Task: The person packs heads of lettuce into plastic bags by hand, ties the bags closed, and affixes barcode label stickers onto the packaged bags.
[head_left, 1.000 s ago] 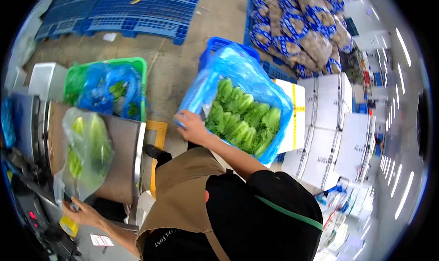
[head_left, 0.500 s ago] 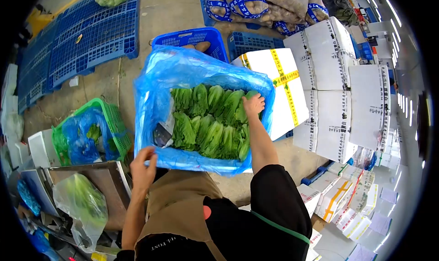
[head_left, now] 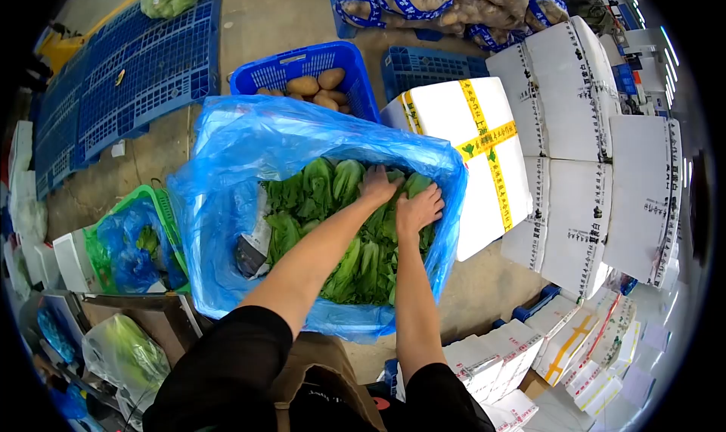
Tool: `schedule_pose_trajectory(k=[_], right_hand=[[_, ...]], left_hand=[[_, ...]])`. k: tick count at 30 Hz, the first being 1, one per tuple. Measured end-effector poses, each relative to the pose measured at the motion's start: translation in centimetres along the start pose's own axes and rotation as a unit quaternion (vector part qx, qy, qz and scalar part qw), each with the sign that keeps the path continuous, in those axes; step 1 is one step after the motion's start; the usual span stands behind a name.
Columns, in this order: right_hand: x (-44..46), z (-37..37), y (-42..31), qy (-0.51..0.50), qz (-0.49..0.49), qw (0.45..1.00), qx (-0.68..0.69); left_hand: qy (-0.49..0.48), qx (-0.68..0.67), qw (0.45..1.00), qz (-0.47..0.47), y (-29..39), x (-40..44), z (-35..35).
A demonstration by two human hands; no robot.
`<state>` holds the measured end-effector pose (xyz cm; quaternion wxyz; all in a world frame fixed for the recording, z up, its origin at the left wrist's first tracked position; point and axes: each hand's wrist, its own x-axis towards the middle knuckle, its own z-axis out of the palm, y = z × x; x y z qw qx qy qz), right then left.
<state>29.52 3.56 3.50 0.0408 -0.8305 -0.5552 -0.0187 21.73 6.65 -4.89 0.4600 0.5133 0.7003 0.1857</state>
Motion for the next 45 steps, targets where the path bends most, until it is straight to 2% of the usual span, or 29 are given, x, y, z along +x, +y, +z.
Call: schedule_pose_trajectory(k=[3, 5, 8, 10, 11, 13, 14, 16, 19, 20, 22, 24, 25, 26, 29, 33, 37, 40, 45], right_hand=[[-0.6, 0.5, 0.8, 0.035, -0.023, 0.999, 0.018], [-1.4, 0.5, 0.4, 0.033, -0.039, 0.998, 0.026], [-2.6, -1.0, -0.3, 0.068, -0.083, 0.994, 0.030], [-3.6, -2.8, -0.6, 0.075, -0.111, 0.990, 0.038], [-4.5, -2.9, -0.8, 0.056, -0.152, 0.986, 0.037], [-7.2, -2.6, -1.3, 0.018, -0.232, 0.972, 0.034], [-9.0, 0.2, -0.6, 0.035, -0.260, 0.965, 0.019], [-8.6, -1.0, -1.3, 0.044, -0.233, 0.969, 0.064], [-4.6, -4.2, -2.7, 0.107, -0.223, 0.967, 0.061], [-2.3, -4.4, -2.9, 0.116, -0.202, 0.972, 0.043], [1.6, -3.0, -2.1, 0.050, -0.106, 0.993, -0.026], [3.4, -1.8, -1.0, -0.016, -0.079, 0.995, -0.064], [3.7, -1.1, -0.5, -0.049, -0.063, 0.993, -0.082], [3.3, -0.2, -0.3, -0.028, -0.061, 0.994, -0.089], [1.2, 0.8, 0.3, 0.113, -0.138, 0.983, -0.050], [-3.0, -1.6, -1.7, 0.109, -0.168, 0.979, 0.029], [-4.8, -1.2, -1.8, 0.040, -0.174, 0.983, 0.049], [-5.8, -2.5, -2.2, 0.034, -0.172, 0.981, 0.080], [-8.4, -3.9, -1.4, 0.042, -0.246, 0.961, 0.117]], left_hand=[[0.000, -0.053, 0.999, 0.004, 0.0, 0.5, 1.5], [-0.025, -0.135, 0.990, -0.004, -1.2, -0.2, 0.4], [0.004, -0.169, 0.985, 0.027, -1.6, -2.4, -1.3], [-0.019, -0.220, 0.975, -0.011, -1.6, -4.3, -3.1], [-0.030, -0.248, 0.968, -0.031, -1.7, -5.5, -3.8], [-0.069, -0.243, 0.966, 0.057, -6.1, -7.8, -1.6], [-0.035, -0.268, 0.962, 0.027, -6.6, -9.0, -1.0], [0.039, -0.322, 0.946, -0.027, -5.9, -9.4, -1.0], [-0.045, -0.213, 0.974, -0.060, -4.1, -5.2, -3.8], [-0.014, -0.143, 0.989, -0.036, -3.0, -4.6, -3.8], [0.023, -0.053, 0.998, -0.009, -1.2, -1.8, -2.5], [0.020, -0.015, 0.999, -0.021, -0.8, -0.2, -0.2], [0.010, -0.042, 0.999, -0.016, -1.1, -0.1, 0.4], [0.001, -0.068, 0.998, -0.010, -1.4, 0.0, 0.9], [0.025, -0.168, 0.985, -0.010, -1.3, -2.1, 0.0], [0.060, -0.236, 0.970, -0.017, -1.8, -6.0, -2.0], [0.086, -0.219, 0.972, -0.022, -2.3, -7.0, -2.7], [0.084, -0.217, 0.971, -0.053, -2.3, -8.7, -3.6], [0.127, -0.376, 0.918, -0.023, -5.3, -14.0, -5.1]])
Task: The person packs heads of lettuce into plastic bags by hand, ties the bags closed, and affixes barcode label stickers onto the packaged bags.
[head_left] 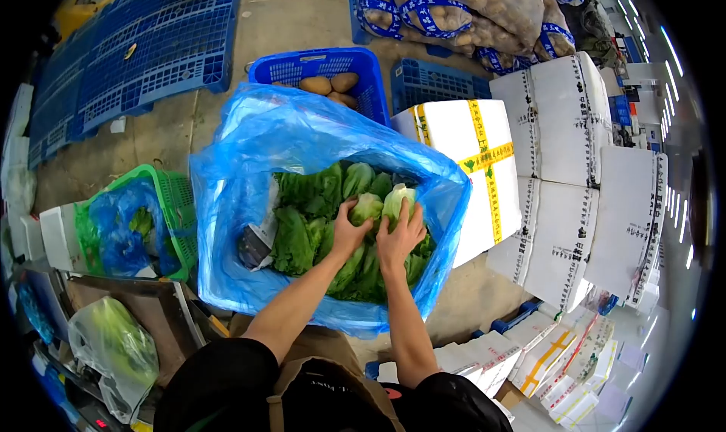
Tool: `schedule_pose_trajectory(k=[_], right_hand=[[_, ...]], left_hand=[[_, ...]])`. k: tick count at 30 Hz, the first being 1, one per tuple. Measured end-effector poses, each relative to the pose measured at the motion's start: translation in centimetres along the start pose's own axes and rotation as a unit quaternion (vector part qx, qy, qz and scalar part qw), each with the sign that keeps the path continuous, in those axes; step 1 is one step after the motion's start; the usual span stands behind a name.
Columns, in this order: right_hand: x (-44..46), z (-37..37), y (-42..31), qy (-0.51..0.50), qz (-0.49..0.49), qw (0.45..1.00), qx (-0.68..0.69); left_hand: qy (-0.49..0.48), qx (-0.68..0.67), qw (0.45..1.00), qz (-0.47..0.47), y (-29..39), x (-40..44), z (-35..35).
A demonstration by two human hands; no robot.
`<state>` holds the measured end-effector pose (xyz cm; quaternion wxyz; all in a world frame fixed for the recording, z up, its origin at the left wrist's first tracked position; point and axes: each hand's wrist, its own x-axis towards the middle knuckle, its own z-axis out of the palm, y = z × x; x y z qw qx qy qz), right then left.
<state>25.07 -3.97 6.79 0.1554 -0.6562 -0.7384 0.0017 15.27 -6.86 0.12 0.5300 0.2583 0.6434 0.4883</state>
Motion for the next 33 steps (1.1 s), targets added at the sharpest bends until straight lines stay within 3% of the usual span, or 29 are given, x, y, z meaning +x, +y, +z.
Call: schedule_pose_trajectory(k=[3, 6, 7, 9, 11, 14, 17, 19, 23, 24, 26, 27, 31, 33], right_hand=[[-0.2, -1.4, 0.8, -0.035, -0.033, 0.999, 0.024], [1.5, -4.1, 1.3, -0.134, -0.062, 0.989, 0.022], [2.4, -4.9, 1.5, -0.166, -0.103, 0.980, -0.039], [6.1, -6.3, 2.3, -0.315, -0.032, 0.947, 0.050], [10.0, -5.1, 5.6, -0.454, 0.033, 0.864, 0.216], [12.6, -2.1, 7.5, -0.523, 0.115, 0.823, 0.189], [12.8, -2.5, 5.1, -0.497, -0.052, 0.863, 0.076], [12.4, -2.6, 4.0, -0.485, -0.143, 0.859, 0.082], [9.9, -4.7, 0.0, -0.368, -0.340, 0.863, -0.065], [9.8, -4.6, -0.2, -0.450, -0.258, 0.854, 0.040], [9.8, -4.4, 0.9, -0.583, -0.068, 0.774, 0.238], [9.3, -3.7, 2.1, -0.562, -0.021, 0.768, 0.306], [9.4, -2.2, 4.8, -0.641, 0.150, 0.687, 0.309], [10.2, -3.2, 3.1, -0.645, 0.136, 0.685, 0.310]], left_hand=[[-0.034, -0.048, 0.998, -0.020, 0.3, -0.7, -1.4], [-0.052, -0.069, 0.996, -0.004, -0.7, -0.6, -1.8], [-0.051, -0.071, 0.996, -0.011, -0.8, -0.7, -1.9], [-0.047, -0.075, 0.996, -0.022, -0.8, -0.5, -1.8], [-0.053, -0.064, 0.996, -0.040, 0.3, -0.5, -2.0], [-0.062, -0.064, 0.995, -0.055, 0.9, -0.6, -2.0], [-0.056, -0.110, 0.991, -0.052, 0.6, -0.8, -3.2], [-0.059, -0.161, 0.984, -0.039, 0.3, -1.7, -4.2], [-0.032, -0.165, 0.985, -0.035, -1.1, -2.9, -5.3], [-0.027, -0.177, 0.983, -0.037, -1.1, -2.9, -5.4], [-0.031, -0.181, 0.982, -0.048, -1.0, -3.2, -5.9], [-0.038, -0.174, 0.983, -0.054, -0.7, -2.9, -6.3], [-0.051, -0.112, 0.992, -0.004, 0.8, -1.5, -6.9], [-0.067, -0.071, 0.995, 0.023, 2.5, -0.3, -8.2]])
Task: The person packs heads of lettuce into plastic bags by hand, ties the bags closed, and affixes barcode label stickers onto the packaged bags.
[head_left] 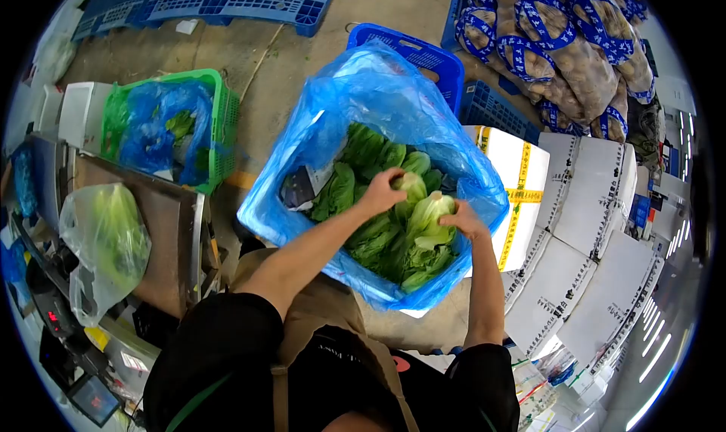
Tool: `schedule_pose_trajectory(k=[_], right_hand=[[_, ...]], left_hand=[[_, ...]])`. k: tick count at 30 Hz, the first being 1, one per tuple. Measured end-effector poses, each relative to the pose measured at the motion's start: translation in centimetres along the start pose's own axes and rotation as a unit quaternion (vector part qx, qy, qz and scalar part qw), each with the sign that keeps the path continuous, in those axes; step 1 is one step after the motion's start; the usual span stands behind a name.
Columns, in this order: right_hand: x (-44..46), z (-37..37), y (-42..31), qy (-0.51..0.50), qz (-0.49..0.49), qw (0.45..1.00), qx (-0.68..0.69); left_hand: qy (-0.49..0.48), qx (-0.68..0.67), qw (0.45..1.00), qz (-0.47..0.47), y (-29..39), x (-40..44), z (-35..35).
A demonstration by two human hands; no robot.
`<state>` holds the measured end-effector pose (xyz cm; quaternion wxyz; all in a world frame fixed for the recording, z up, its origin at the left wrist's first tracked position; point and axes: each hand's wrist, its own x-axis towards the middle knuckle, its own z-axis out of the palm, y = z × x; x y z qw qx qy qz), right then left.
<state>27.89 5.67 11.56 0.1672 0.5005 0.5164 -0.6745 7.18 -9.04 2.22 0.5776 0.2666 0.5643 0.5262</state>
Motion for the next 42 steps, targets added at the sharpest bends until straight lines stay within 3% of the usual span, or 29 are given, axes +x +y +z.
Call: schedule_pose_trajectory(k=[2, 5, 6, 7, 9, 11, 14, 17, 22, 24, 25, 27, 29, 30, 31, 33, 34, 37, 39, 42], right_hand=[[-1.2, 0.4, -3.0, -0.012, -0.043, 0.999, 0.020], [-3.3, 2.1, -5.8, 0.116, -0.144, 0.968, 0.167], [-4.3, 2.9, -7.7, -0.001, -0.197, 0.945, 0.261], [-4.6, 3.9, -9.0, -0.071, -0.299, 0.917, 0.253], [-4.9, 6.8, -13.3, -0.048, -0.236, 0.909, 0.341], [-5.2, 8.6, -15.1, -0.192, -0.246, 0.869, 0.384], [-4.7, 13.1, -17.0, -0.195, -0.243, 0.881, 0.356], [-3.0, 18.5, -18.6, -0.198, -0.218, 0.903, 0.312], [-0.8, 28.3, -17.8, -0.213, -0.156, 0.936, 0.233], [-0.1, 33.1, -17.8, -0.244, -0.133, 0.941, 0.195], [0.1, 35.9, -18.1, -0.267, -0.125, 0.939, 0.176], [0.2, 41.3, -19.2, -0.310, -0.115, 0.933, 0.142], [0.1, 47.5, -20.5, -0.361, -0.112, 0.918, 0.121], [-0.2, 50.6, -21.3, -0.384, -0.110, 0.909, 0.115], [-0.5, 53.8, -21.9, -0.405, -0.109, 0.901, 0.111], [-0.7, 59.8, -22.9, -0.438, -0.107, 0.884, 0.120], [-0.9, 62.7, -23.1, -0.450, -0.104, 0.878, 0.126], [-0.6, 70.6, -22.8, -0.475, -0.090, 0.862, 0.154], [0.0, 74.1, -21.7, -0.471, -0.080, 0.860, 0.177], [1.2, 76.9, -18.7, -0.446, -0.064, 0.868, 0.207]], left_hand=[[-0.021, 0.056, 0.998, 0.019, 4.2, 0.9, -2.1], [-0.072, 0.152, 0.985, 0.024, 12.9, 1.7, -6.2], [-0.081, 0.181, 0.979, 0.043, 15.3, 1.6, -7.5], [-0.100, 0.227, 0.967, 0.059, 18.4, 0.9, -8.8], [-0.083, 0.264, 0.956, 0.097, 22.9, -1.1, -10.6], [-0.131, 0.333, 0.928, 0.105, 27.1, -3.3, -12.2], [-0.065, 0.320, 0.922, 0.209, 26.8, -4.9, -14.1], [0.057, 0.450, 0.888, 0.070, 33.2, -14.6, -16.0], [0.143, 0.559, 0.817, -0.005, 34.9, -24.7, -23.6], [0.160, 0.513, 0.843, 0.000, 35.4, -29.9, -27.6], [0.166, 0.487, 0.857, 0.003, 35.4, -32.6, -29.7], [0.211, 0.522, 0.823, 0.079, 35.0, -38.8, -33.5], [0.284, 0.279, 0.912, 0.101, 35.2, -47.9, -35.5], [0.325, 0.159, 0.920, 0.148, 34.0, -51.3, -37.5], [0.410, 0.127, 0.883, 0.191, 31.8, -54.5, -39.7], [0.534, 0.228, 0.802, 0.142, 25.4, -59.9, -44.9], [0.538, 0.271, 0.792, 0.096, 21.0, -61.7, -47.6], [0.426, 0.379, 0.810, -0.138, 14.0, -64.3, -47.2], [0.345, 0.414, 0.817, -0.206, 10.8, -63.9, -45.6], [0.260, 0.450, 0.820, -0.238, 7.9, -62.3, -43.4]])
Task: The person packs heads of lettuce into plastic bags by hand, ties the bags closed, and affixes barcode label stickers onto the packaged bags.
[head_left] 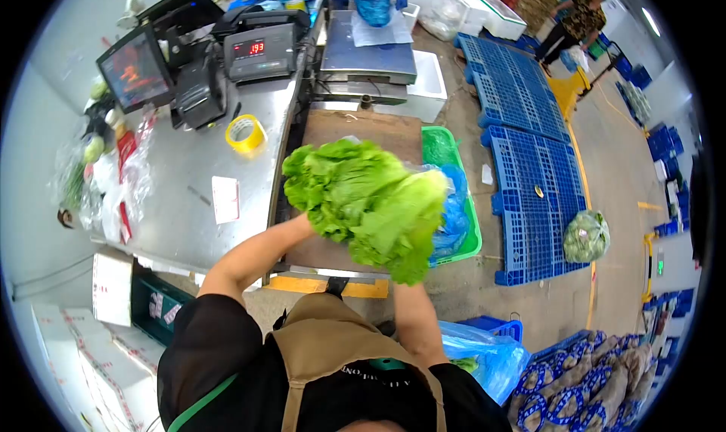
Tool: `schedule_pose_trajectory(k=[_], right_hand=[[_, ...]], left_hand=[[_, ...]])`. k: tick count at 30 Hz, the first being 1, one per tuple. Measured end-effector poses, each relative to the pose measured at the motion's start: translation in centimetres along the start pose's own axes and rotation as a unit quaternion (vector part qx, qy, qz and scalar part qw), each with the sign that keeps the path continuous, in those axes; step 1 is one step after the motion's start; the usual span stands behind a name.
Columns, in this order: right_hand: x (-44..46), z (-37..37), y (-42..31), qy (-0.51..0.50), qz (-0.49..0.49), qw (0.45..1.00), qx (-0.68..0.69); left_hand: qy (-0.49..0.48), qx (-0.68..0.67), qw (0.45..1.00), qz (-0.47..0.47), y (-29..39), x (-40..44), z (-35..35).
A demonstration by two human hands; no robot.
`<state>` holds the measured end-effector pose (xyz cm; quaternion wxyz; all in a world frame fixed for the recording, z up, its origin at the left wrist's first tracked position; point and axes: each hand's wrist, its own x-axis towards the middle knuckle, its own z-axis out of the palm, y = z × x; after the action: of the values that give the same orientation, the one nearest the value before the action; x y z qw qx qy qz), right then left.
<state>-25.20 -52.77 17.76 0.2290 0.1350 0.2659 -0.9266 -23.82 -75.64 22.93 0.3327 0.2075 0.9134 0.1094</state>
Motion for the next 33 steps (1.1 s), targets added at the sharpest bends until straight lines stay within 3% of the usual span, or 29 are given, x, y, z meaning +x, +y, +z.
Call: schedule_pose_trajectory(k=[5, 9, 10, 13, 16, 18, 19, 20, 21, 23, 25, 27, 29, 30, 33], right_hand=[[-0.4, -2.2, 3.2, 0.028, -0.001, 0.999, 0.016], [1.2, -2.7, 2.0, -0.012, -0.030, 0.999, 0.042], [2.2, -2.5, 1.4, -0.036, -0.043, 0.997, 0.056], [6.2, -1.0, -0.5, -0.108, -0.084, 0.985, 0.109], [9.3, 0.0, -1.2, -0.124, -0.128, 0.973, 0.148], [10.1, 0.3, -0.5, -0.064, -0.154, 0.975, 0.146], [10.3, 0.4, 0.0, -0.021, -0.160, 0.977, 0.137], [9.7, 1.2, 1.2, 0.059, -0.163, 0.981, 0.092], [9.1, 1.6, 1.9, 0.140, -0.165, 0.975, 0.045], [8.9, -0.1, 3.4, 0.145, -0.151, 0.976, 0.062], [7.5, 1.9, 3.6, 0.156, -0.142, 0.977, 0.027], [6.9, 1.4, 3.7, 0.130, -0.146, 0.981, -0.014], [6.2, 0.9, 3.7, 0.065, -0.153, 0.984, -0.064], [6.2, -0.3, 3.7, 0.122, -0.125, 0.979, -0.105], [3.1, 0.4, 1.9, 0.236, -0.055, 0.948, -0.206]], left_hand=[[-0.006, 0.066, 0.996, 0.067, 1.2, 0.5, 3.7], [0.181, 0.188, 0.952, 0.163, -1.1, 3.6, 10.0], [-0.045, 0.047, 0.995, 0.081, 2.4, 0.6, 2.0], [0.037, -0.026, 0.996, 0.079, 1.7, 0.7, 2.5], [-0.048, -0.065, 0.996, -0.050, 2.5, -0.8, -2.6], [0.006, -0.111, 0.970, -0.215, -1.1, 0.8, -2.2], [0.004, -0.019, 0.988, -0.155, -4.1, 1.5, -1.6], [0.213, -0.162, 0.919, -0.288, -5.7, 2.0, -0.8], [0.229, -0.180, 0.918, -0.269, -7.7, 2.6, -1.0], [0.337, -0.153, 0.887, -0.277, -5.3, 2.4, -3.1], [0.246, -0.238, 0.912, -0.228, -2.3, 2.5, -6.7], [0.349, -0.271, 0.897, 0.017, 0.6, 3.5, -6.6], [0.364, -0.118, 0.923, 0.032, 2.8, 4.5, -6.8], [0.368, -0.039, 0.928, 0.039, 3.3, 4.7, -6.9], [0.300, -0.032, 0.952, 0.053, 0.4, 9.3, -4.4]])
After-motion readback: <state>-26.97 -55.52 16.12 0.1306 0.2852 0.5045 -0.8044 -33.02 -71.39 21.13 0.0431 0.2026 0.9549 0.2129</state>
